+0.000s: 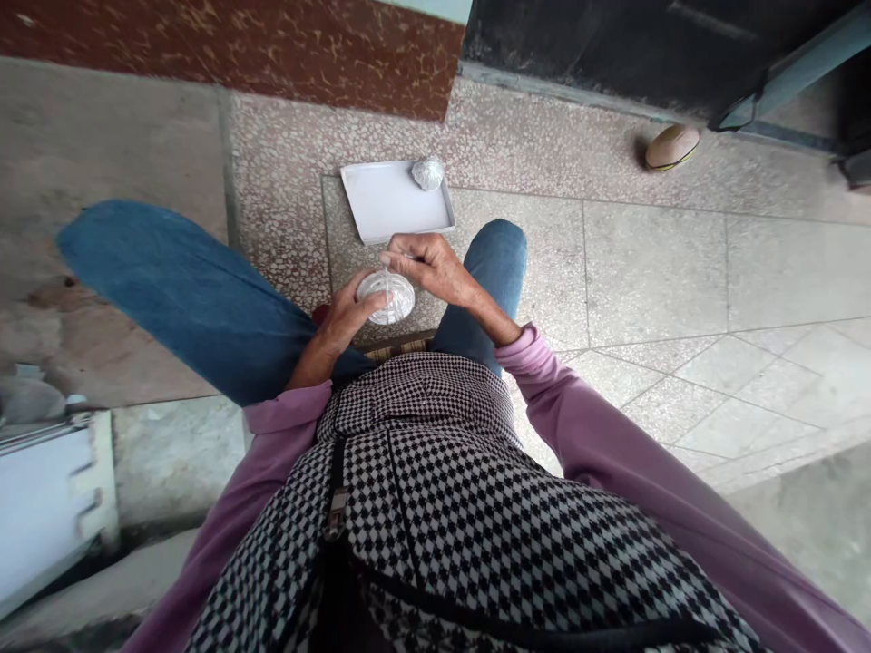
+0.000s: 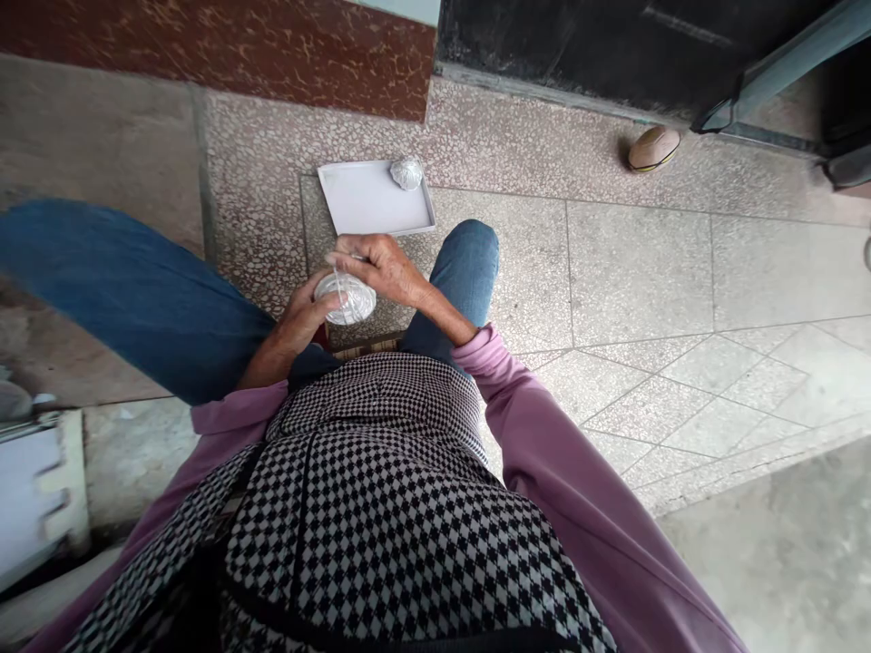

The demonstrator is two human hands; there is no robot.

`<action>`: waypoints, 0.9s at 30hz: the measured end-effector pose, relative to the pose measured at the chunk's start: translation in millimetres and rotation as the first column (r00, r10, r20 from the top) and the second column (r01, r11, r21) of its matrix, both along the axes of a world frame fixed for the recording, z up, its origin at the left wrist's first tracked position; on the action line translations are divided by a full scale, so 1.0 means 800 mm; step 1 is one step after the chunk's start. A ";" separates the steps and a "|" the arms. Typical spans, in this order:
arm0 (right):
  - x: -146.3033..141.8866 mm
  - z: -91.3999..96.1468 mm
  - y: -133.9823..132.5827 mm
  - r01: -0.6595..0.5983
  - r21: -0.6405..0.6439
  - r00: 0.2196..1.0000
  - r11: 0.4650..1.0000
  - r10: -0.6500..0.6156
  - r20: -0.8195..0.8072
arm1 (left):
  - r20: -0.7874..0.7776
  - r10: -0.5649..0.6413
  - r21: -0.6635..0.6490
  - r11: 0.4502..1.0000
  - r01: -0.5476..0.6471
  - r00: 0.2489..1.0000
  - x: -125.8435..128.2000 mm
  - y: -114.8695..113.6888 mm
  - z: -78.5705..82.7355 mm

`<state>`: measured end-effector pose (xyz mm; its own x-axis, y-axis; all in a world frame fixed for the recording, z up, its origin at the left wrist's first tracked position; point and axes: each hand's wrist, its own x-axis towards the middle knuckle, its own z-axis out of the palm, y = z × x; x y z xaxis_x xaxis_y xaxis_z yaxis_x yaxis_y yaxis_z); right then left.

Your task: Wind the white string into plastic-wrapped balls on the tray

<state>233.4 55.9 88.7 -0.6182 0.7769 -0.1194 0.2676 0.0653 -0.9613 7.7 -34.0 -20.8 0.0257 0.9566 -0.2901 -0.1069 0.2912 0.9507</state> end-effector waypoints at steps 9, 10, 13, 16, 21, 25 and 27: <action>-0.033 -0.059 0.003 0.148 -0.221 0.989 0.964 -0.144 0.037 | 0.306 0.071 -0.182 0.983 -0.015 0.949 0.024 -0.003 -0.008; -0.035 -0.063 0.000 0.163 -0.235 0.987 0.958 -0.159 0.034 | 0.314 0.074 -0.188 0.982 -0.015 0.947 0.026 -0.002 -0.008; -0.041 -0.069 -0.001 0.210 -0.240 0.977 0.948 -0.210 0.026 | 0.318 0.089 -0.174 0.984 -0.034 0.944 0.033 -0.001 -0.006; -0.049 -0.070 0.004 0.268 -0.209 0.963 0.941 -0.266 0.036 | 0.323 0.135 -0.142 0.985 -0.093 0.937 0.036 -0.002 -0.003; -0.056 -0.077 0.008 0.315 -0.201 0.949 0.928 -0.311 0.051 | 0.323 0.160 -0.107 0.985 -0.132 0.933 0.029 -0.007 -0.007; -0.051 -0.099 0.003 0.308 -0.258 0.951 0.916 -0.303 0.058 | 0.309 0.118 -0.084 0.992 -0.096 0.944 0.026 -0.007 -0.007; -0.046 -0.110 -0.005 0.308 -0.282 0.951 0.909 -0.303 0.063 | 0.314 0.132 -0.062 0.991 -0.118 0.940 0.025 -0.003 -0.004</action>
